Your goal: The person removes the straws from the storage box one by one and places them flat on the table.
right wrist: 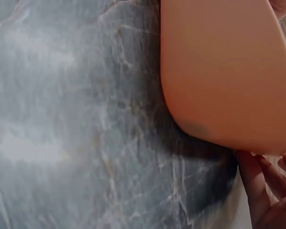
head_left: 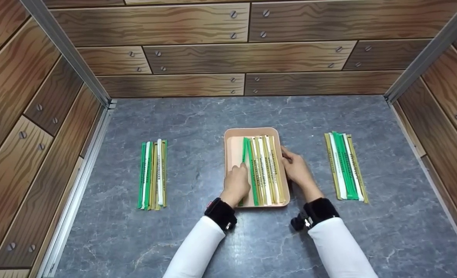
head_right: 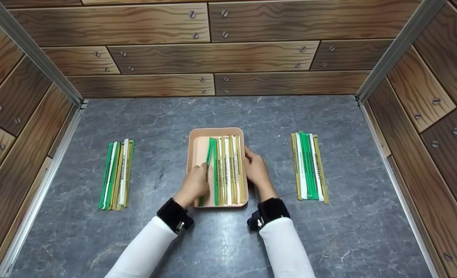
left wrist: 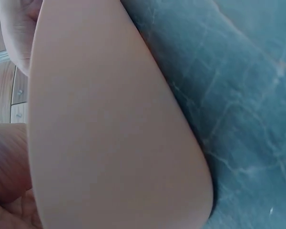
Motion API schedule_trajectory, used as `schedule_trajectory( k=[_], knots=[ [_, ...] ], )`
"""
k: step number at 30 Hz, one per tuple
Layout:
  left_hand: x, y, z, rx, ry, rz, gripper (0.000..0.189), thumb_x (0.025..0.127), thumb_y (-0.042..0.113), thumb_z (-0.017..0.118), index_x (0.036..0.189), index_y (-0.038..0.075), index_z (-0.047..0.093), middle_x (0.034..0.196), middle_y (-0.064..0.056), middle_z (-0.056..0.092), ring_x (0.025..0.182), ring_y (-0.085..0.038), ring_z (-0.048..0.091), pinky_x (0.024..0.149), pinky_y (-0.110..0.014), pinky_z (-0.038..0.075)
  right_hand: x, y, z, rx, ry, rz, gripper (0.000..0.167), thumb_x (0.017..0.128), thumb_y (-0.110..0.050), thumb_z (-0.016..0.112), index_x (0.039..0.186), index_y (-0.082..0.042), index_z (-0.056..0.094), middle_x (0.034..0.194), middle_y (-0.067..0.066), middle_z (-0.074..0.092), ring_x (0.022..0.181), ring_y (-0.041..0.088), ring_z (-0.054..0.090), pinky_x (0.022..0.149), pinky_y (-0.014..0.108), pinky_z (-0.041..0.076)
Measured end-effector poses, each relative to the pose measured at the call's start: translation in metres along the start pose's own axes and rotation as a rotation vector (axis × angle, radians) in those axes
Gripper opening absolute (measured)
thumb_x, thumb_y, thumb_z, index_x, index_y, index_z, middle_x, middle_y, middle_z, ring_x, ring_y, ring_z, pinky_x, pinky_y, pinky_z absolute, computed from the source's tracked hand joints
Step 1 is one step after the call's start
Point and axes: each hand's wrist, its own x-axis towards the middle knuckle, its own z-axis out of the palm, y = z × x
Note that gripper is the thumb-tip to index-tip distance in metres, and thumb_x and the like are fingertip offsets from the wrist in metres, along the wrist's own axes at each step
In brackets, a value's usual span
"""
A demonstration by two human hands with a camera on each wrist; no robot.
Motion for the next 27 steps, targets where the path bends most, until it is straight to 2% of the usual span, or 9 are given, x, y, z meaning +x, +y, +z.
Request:
schedule_trajectory(
  k=[6, 9, 13, 15, 18, 21, 25, 27],
  knots=[
    [-0.005, 0.002, -0.013, -0.042, 0.035, -0.006, 0.068, 0.075, -0.005, 0.069, 0.139, 0.001, 0.05, 0.106, -0.018, 0.062, 0.09, -0.031, 0.063, 0.073, -0.043, 0.055, 0.0, 0.0, -0.001, 0.001, -0.01, 0.041, 0.047, 0.101, -0.004, 0.048, 0.147, -0.004, 0.042, 0.13, 0.026, 0.058, 0.108, 0.033, 0.062, 0.08, 0.036, 0.054],
    [-0.009, 0.001, -0.025, -0.099, 0.054, -0.005, 0.072, 0.075, -0.005, 0.068, 0.143, 0.004, 0.047, 0.11, -0.019, 0.062, 0.088, -0.031, 0.063, 0.07, -0.042, 0.055, 0.0, -0.001, -0.001, -0.007, -0.01, 0.053, 0.047, 0.101, -0.005, 0.048, 0.147, -0.006, 0.043, 0.131, 0.024, 0.057, 0.108, 0.031, 0.062, 0.08, 0.035, 0.053],
    [-0.017, -0.007, -0.043, -0.214, 0.068, -0.035, 0.077, 0.074, -0.009, 0.066, 0.146, 0.004, 0.044, 0.119, -0.022, 0.061, 0.087, -0.03, 0.064, 0.065, -0.036, 0.056, 0.0, -0.001, -0.001, -0.017, -0.014, 0.053, 0.046, 0.101, -0.006, 0.048, 0.147, -0.007, 0.043, 0.131, 0.024, 0.057, 0.107, 0.031, 0.062, 0.081, 0.035, 0.053],
    [-0.02, -0.014, -0.052, -0.269, 0.085, -0.045, 0.078, 0.073, -0.011, 0.066, 0.146, 0.003, 0.044, 0.123, -0.023, 0.06, 0.088, -0.031, 0.065, 0.065, -0.035, 0.057, 0.0, -0.001, -0.001, -0.009, -0.02, 0.055, 0.046, 0.102, -0.006, 0.046, 0.148, -0.007, 0.042, 0.131, 0.025, 0.057, 0.102, 0.031, 0.064, 0.078, 0.033, 0.053],
    [-0.025, -0.031, -0.065, -0.297, 0.137, -0.05, 0.075, 0.073, -0.01, 0.067, 0.144, 0.001, 0.046, 0.124, -0.024, 0.06, 0.098, -0.035, 0.064, 0.076, -0.041, 0.057, 0.0, -0.001, -0.001, 0.011, -0.023, 0.068, 0.047, 0.102, -0.006, 0.046, 0.149, -0.008, 0.041, 0.133, 0.024, 0.056, 0.094, 0.027, 0.065, 0.071, 0.028, 0.053],
    [-0.028, -0.051, -0.075, -0.311, 0.181, -0.091, 0.073, 0.074, -0.009, 0.068, 0.143, 0.001, 0.047, 0.122, -0.024, 0.061, 0.105, -0.038, 0.061, 0.084, -0.046, 0.054, 0.0, -0.001, -0.001, 0.031, -0.028, 0.074, 0.047, 0.102, -0.006, 0.045, 0.149, -0.008, 0.041, 0.133, 0.025, 0.055, 0.086, 0.024, 0.065, 0.065, 0.025, 0.052],
    [-0.029, -0.079, -0.086, -0.321, 0.208, -0.169, 0.072, 0.076, -0.009, 0.067, 0.144, 0.001, 0.047, 0.113, -0.022, 0.063, 0.098, -0.037, 0.062, 0.08, -0.046, 0.055, 0.0, -0.001, -0.001, 0.031, -0.019, 0.081, 0.048, 0.101, -0.006, 0.046, 0.149, -0.009, 0.042, 0.13, 0.024, 0.058, 0.078, 0.022, 0.065, 0.061, 0.025, 0.051],
    [-0.029, -0.092, -0.091, -0.308, 0.215, -0.199, 0.07, 0.076, -0.007, 0.068, 0.143, 0.001, 0.047, 0.107, -0.019, 0.063, 0.093, -0.034, 0.061, 0.078, -0.045, 0.054, 0.0, -0.001, -0.001, 0.021, -0.018, 0.086, 0.047, 0.102, -0.007, 0.046, 0.149, -0.01, 0.042, 0.131, 0.023, 0.058, 0.079, 0.023, 0.065, 0.062, 0.026, 0.051]
  ],
)
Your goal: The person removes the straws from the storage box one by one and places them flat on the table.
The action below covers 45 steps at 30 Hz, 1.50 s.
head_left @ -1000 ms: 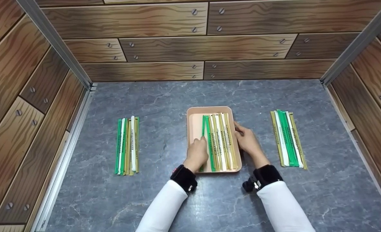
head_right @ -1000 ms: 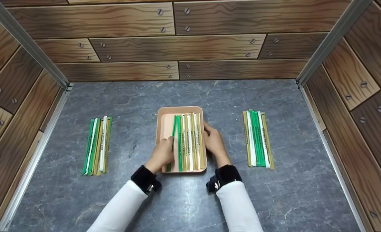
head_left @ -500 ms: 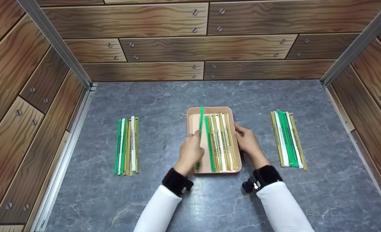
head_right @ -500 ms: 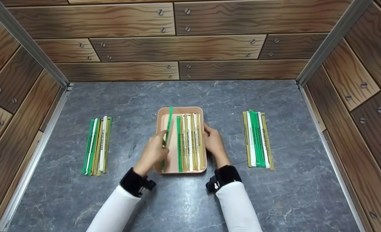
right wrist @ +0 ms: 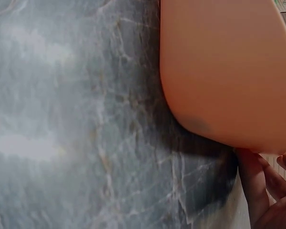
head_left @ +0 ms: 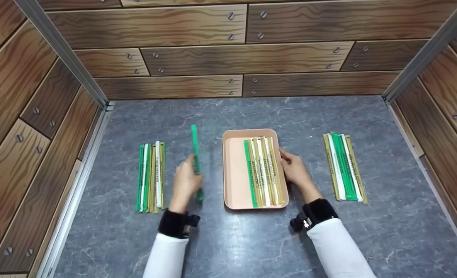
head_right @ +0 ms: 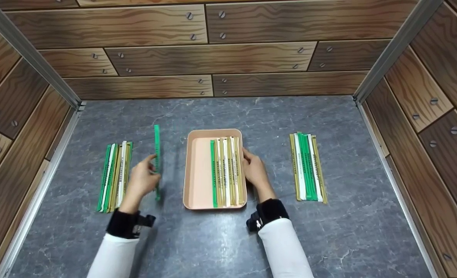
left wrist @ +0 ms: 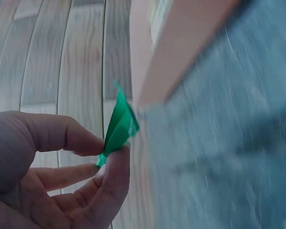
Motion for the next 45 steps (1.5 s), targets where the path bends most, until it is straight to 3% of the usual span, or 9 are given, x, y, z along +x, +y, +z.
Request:
schedule_trajectory(
  k=[4, 10, 16, 27, 40, 42, 45],
  knots=[
    [0.005, -0.024, -0.014, 0.018, 0.019, -0.039, 0.068, 0.077, -0.005, 0.065, 0.142, -0.001, 0.048, 0.101, -0.02, 0.064, 0.09, -0.034, 0.06, 0.075, -0.047, 0.052, -0.001, 0.0, 0.001, -0.023, -0.008, 0.005, 0.047, 0.103, -0.008, 0.046, 0.15, -0.011, 0.041, 0.131, 0.022, 0.058, 0.091, 0.026, 0.066, 0.071, 0.03, 0.053],
    [0.01, -0.061, -0.031, 0.098, 0.037, -0.124, 0.065, 0.08, -0.005, 0.059, 0.143, -0.002, 0.045, 0.131, -0.028, 0.055, 0.108, -0.044, 0.058, 0.08, -0.054, 0.051, -0.002, 0.001, 0.003, -0.072, 0.001, -0.007, 0.047, 0.103, -0.009, 0.046, 0.149, -0.011, 0.041, 0.132, 0.023, 0.057, 0.101, 0.029, 0.064, 0.081, 0.037, 0.053],
    [0.013, -0.081, -0.042, 0.16, 0.035, -0.219, 0.06, 0.086, 0.0, 0.06, 0.145, 0.001, 0.045, 0.134, -0.027, 0.053, 0.112, -0.047, 0.055, 0.083, -0.059, 0.048, 0.001, 0.001, 0.001, -0.07, 0.001, -0.016, 0.047, 0.103, -0.01, 0.046, 0.15, -0.011, 0.04, 0.133, 0.024, 0.056, 0.101, 0.03, 0.063, 0.081, 0.038, 0.053],
    [0.012, -0.093, -0.044, 0.19, 0.032, -0.285, 0.054, 0.091, 0.001, 0.058, 0.143, 0.002, 0.047, 0.129, -0.029, 0.055, 0.109, -0.048, 0.056, 0.082, -0.061, 0.048, 0.003, 0.0, 0.002, -0.069, 0.01, -0.052, 0.046, 0.101, -0.005, 0.047, 0.147, -0.007, 0.043, 0.126, 0.026, 0.06, 0.098, 0.031, 0.065, 0.078, 0.038, 0.054],
    [0.009, -0.095, -0.049, 0.192, 0.025, -0.32, 0.053, 0.092, 0.003, 0.059, 0.144, 0.004, 0.047, 0.128, -0.027, 0.056, 0.106, -0.047, 0.058, 0.078, -0.061, 0.05, -0.001, 0.0, 0.0, -0.048, 0.006, -0.042, 0.046, 0.102, -0.005, 0.046, 0.147, -0.007, 0.043, 0.135, 0.026, 0.054, 0.093, 0.029, 0.066, 0.074, 0.034, 0.054],
    [0.008, -0.094, -0.05, 0.195, 0.029, -0.32, 0.053, 0.092, 0.003, 0.059, 0.144, 0.004, 0.047, 0.128, -0.027, 0.055, 0.105, -0.046, 0.058, 0.078, -0.061, 0.049, 0.0, 0.0, 0.0, -0.046, 0.003, -0.04, 0.046, 0.102, -0.006, 0.046, 0.147, -0.007, 0.043, 0.134, 0.026, 0.055, 0.095, 0.03, 0.065, 0.076, 0.035, 0.054],
    [0.007, -0.089, -0.047, 0.185, 0.058, -0.268, 0.05, 0.093, 0.001, 0.057, 0.142, 0.001, 0.049, 0.125, -0.028, 0.055, 0.105, -0.046, 0.058, 0.079, -0.06, 0.049, -0.001, 0.001, 0.0, -0.046, 0.005, -0.039, 0.046, 0.102, -0.006, 0.046, 0.147, -0.007, 0.042, 0.131, 0.026, 0.056, 0.098, 0.031, 0.065, 0.078, 0.036, 0.054]
  ],
)
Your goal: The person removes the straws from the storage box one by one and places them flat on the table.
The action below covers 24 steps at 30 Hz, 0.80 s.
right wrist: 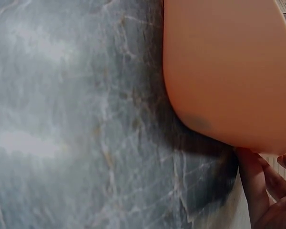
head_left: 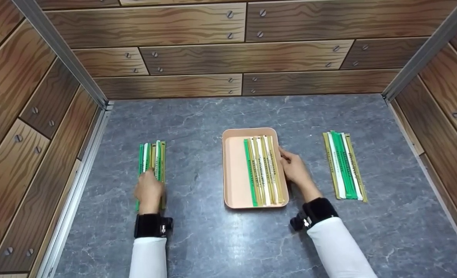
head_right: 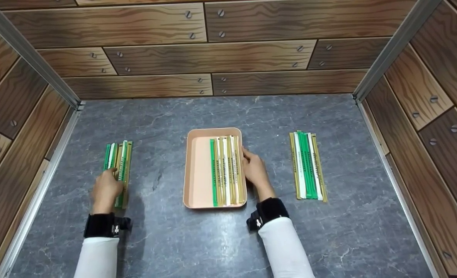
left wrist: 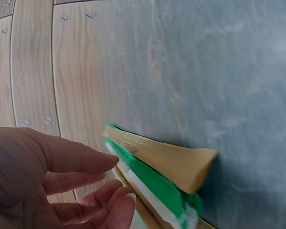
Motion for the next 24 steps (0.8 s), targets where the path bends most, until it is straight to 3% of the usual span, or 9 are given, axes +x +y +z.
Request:
schedule_trajectory(
  k=[5, 8, 10, 16, 24],
  knots=[
    [-0.001, 0.017, 0.012, -0.07, 0.078, 0.242, 0.042, 0.087, -0.006, 0.057, 0.129, -0.009, 0.057, 0.116, -0.031, 0.06, 0.105, -0.045, 0.059, 0.084, -0.055, 0.05, 0.0, 0.0, 0.001, -0.008, 0.003, 0.007, 0.045, 0.102, -0.006, 0.047, 0.147, -0.008, 0.043, 0.129, 0.026, 0.058, 0.097, 0.031, 0.065, 0.076, 0.037, 0.054],
    [-0.004, 0.031, 0.024, -0.128, 0.062, 0.39, 0.04, 0.084, -0.006, 0.06, 0.124, -0.012, 0.059, 0.107, -0.029, 0.065, 0.1, -0.042, 0.062, 0.086, -0.051, 0.051, 0.0, 0.0, 0.001, -0.026, 0.006, 0.005, 0.045, 0.102, -0.007, 0.047, 0.147, -0.008, 0.044, 0.128, 0.025, 0.059, 0.097, 0.031, 0.065, 0.077, 0.038, 0.054],
    [-0.007, 0.042, 0.033, -0.181, 0.016, 0.448, 0.039, 0.087, -0.004, 0.061, 0.125, -0.012, 0.058, 0.105, -0.025, 0.067, 0.098, -0.039, 0.065, 0.088, -0.048, 0.052, 0.001, 0.0, 0.001, -0.034, 0.01, 0.0, 0.045, 0.102, -0.007, 0.047, 0.147, -0.008, 0.044, 0.127, 0.026, 0.06, 0.097, 0.032, 0.065, 0.078, 0.038, 0.054],
    [-0.018, 0.074, 0.06, -0.323, -0.127, 0.506, 0.04, 0.096, 0.005, 0.058, 0.133, -0.009, 0.053, 0.118, -0.022, 0.066, 0.102, -0.035, 0.067, 0.092, -0.043, 0.051, 0.002, 0.002, 0.001, -0.044, 0.012, 0.002, 0.045, 0.102, -0.006, 0.047, 0.147, -0.008, 0.044, 0.127, 0.025, 0.06, 0.099, 0.031, 0.065, 0.078, 0.039, 0.054],
    [-0.025, 0.1, 0.089, -0.422, -0.159, 0.465, 0.042, 0.099, 0.009, 0.053, 0.138, -0.007, 0.05, 0.129, -0.019, 0.061, 0.103, -0.03, 0.067, 0.092, -0.04, 0.052, 0.001, 0.002, 0.001, -0.045, 0.038, -0.03, 0.044, 0.1, -0.004, 0.049, 0.145, -0.006, 0.047, 0.125, 0.026, 0.06, 0.097, 0.032, 0.065, 0.08, 0.041, 0.054]
  ],
)
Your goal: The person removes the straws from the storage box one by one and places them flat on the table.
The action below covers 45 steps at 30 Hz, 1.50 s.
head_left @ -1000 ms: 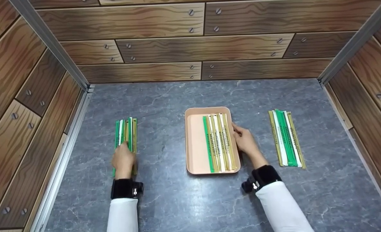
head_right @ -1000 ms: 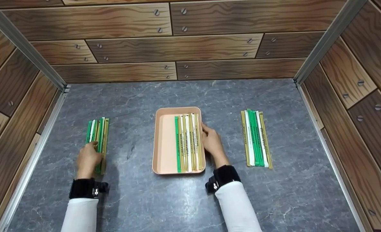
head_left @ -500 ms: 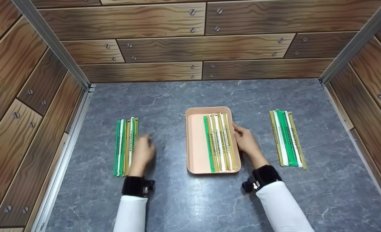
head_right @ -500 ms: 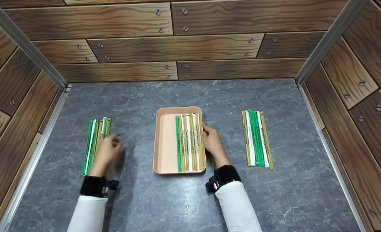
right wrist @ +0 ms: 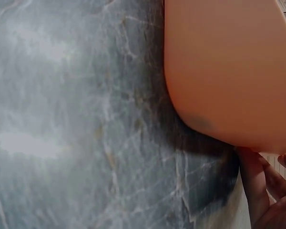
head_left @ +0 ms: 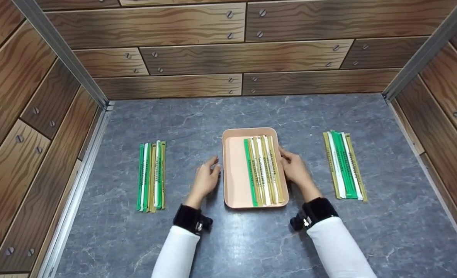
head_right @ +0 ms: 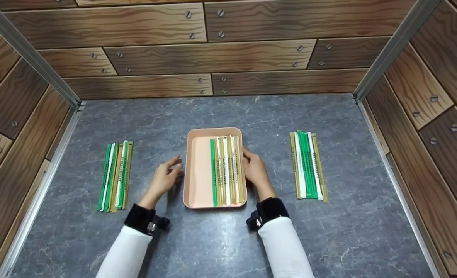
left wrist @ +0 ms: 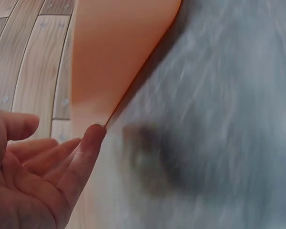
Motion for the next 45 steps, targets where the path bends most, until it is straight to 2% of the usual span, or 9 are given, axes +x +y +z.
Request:
schedule_trajectory(
  k=[5, 12, 19, 25, 28, 31, 36, 40, 45],
  knots=[
    [0.005, 0.002, 0.012, -0.039, -0.016, -0.033, 0.042, 0.1, 0.01, 0.051, 0.14, -0.003, 0.05, 0.131, -0.015, 0.06, 0.104, -0.027, 0.066, 0.091, -0.038, 0.051, 0.0, 0.0, 0.0, 0.004, 0.007, 0.011, 0.044, 0.1, -0.005, 0.05, 0.144, -0.007, 0.047, 0.125, 0.026, 0.06, 0.097, 0.031, 0.065, 0.08, 0.04, 0.054],
    [0.009, 0.001, 0.018, -0.121, -0.061, -0.024, 0.046, 0.097, -0.003, 0.051, 0.143, -0.003, 0.047, 0.138, -0.018, 0.054, 0.118, -0.028, 0.058, 0.092, -0.036, 0.051, 0.0, 0.0, 0.001, 0.03, -0.02, 0.041, 0.045, 0.102, -0.007, 0.047, 0.147, -0.009, 0.044, 0.134, 0.026, 0.054, 0.094, 0.03, 0.065, 0.077, 0.037, 0.053],
    [0.01, -0.001, 0.02, -0.173, -0.045, -0.012, 0.048, 0.095, -0.008, 0.051, 0.143, -0.003, 0.046, 0.135, -0.021, 0.055, 0.114, -0.03, 0.06, 0.086, -0.033, 0.054, -0.002, -0.003, 0.002, -0.003, -0.007, 0.036, 0.044, 0.103, -0.01, 0.047, 0.147, -0.007, 0.044, 0.143, 0.022, 0.047, 0.122, 0.034, 0.053, 0.096, 0.045, 0.047],
    [0.008, -0.001, 0.022, -0.191, -0.008, -0.008, 0.049, 0.092, -0.012, 0.051, 0.14, -0.004, 0.05, 0.131, -0.023, 0.058, 0.109, -0.032, 0.063, 0.082, -0.033, 0.056, -0.015, -0.02, 0.003, -0.278, 0.209, -0.059, 0.035, 0.1, -0.023, 0.057, 0.131, -0.01, 0.064, 0.122, 0.015, 0.066, 0.107, 0.036, 0.062, 0.084, 0.053, 0.05],
    [0.008, -0.001, 0.023, -0.167, -0.001, -0.017, 0.049, 0.091, -0.012, 0.051, 0.139, -0.002, 0.051, 0.13, -0.022, 0.059, 0.107, -0.031, 0.064, 0.08, -0.032, 0.056, -0.024, -0.035, 0.008, -0.322, 0.279, -0.134, 0.031, 0.097, -0.022, 0.062, 0.123, -0.006, 0.069, 0.112, 0.014, 0.069, 0.096, 0.034, 0.066, 0.076, 0.051, 0.053],
    [0.009, 0.0, 0.023, -0.147, 0.008, -0.01, 0.049, 0.09, -0.012, 0.051, 0.138, -0.002, 0.052, 0.129, -0.022, 0.06, 0.105, -0.031, 0.065, 0.08, -0.033, 0.056, -0.03, -0.049, 0.018, -0.315, 0.217, -0.18, 0.028, 0.094, -0.015, 0.064, 0.117, 0.001, 0.07, 0.104, 0.019, 0.07, 0.087, 0.033, 0.068, 0.071, 0.046, 0.056],
    [0.009, -0.001, 0.023, -0.136, -0.002, -0.022, 0.05, 0.09, -0.011, 0.051, 0.139, -0.001, 0.052, 0.13, -0.02, 0.06, 0.104, -0.029, 0.066, 0.079, -0.032, 0.056, -0.038, -0.058, 0.035, -0.468, 0.07, -0.105, 0.015, 0.088, -0.008, 0.067, 0.088, 0.007, 0.07, 0.084, 0.027, 0.067, 0.07, 0.038, 0.066, 0.056, 0.047, 0.054],
    [0.009, 0.001, 0.022, -0.126, -0.008, -0.041, 0.049, 0.091, -0.01, 0.052, 0.139, -0.001, 0.052, 0.132, -0.019, 0.058, 0.107, -0.028, 0.065, 0.08, -0.031, 0.056, -0.041, -0.055, 0.046, -0.579, 0.038, -0.103, 0.013, 0.083, -0.004, 0.067, 0.074, 0.006, 0.065, 0.074, 0.025, 0.064, 0.06, 0.038, 0.063, 0.047, 0.047, 0.051],
    [0.009, 0.002, 0.02, -0.129, -0.008, -0.028, 0.046, 0.092, -0.009, 0.053, 0.137, -0.003, 0.053, 0.135, -0.017, 0.056, 0.109, -0.029, 0.064, 0.081, -0.032, 0.056, -0.041, -0.049, 0.052, -0.578, 0.036, -0.101, 0.014, 0.081, -0.005, 0.069, 0.071, 0.004, 0.064, 0.074, 0.021, 0.064, 0.063, 0.037, 0.063, 0.049, 0.048, 0.052]
  ],
)
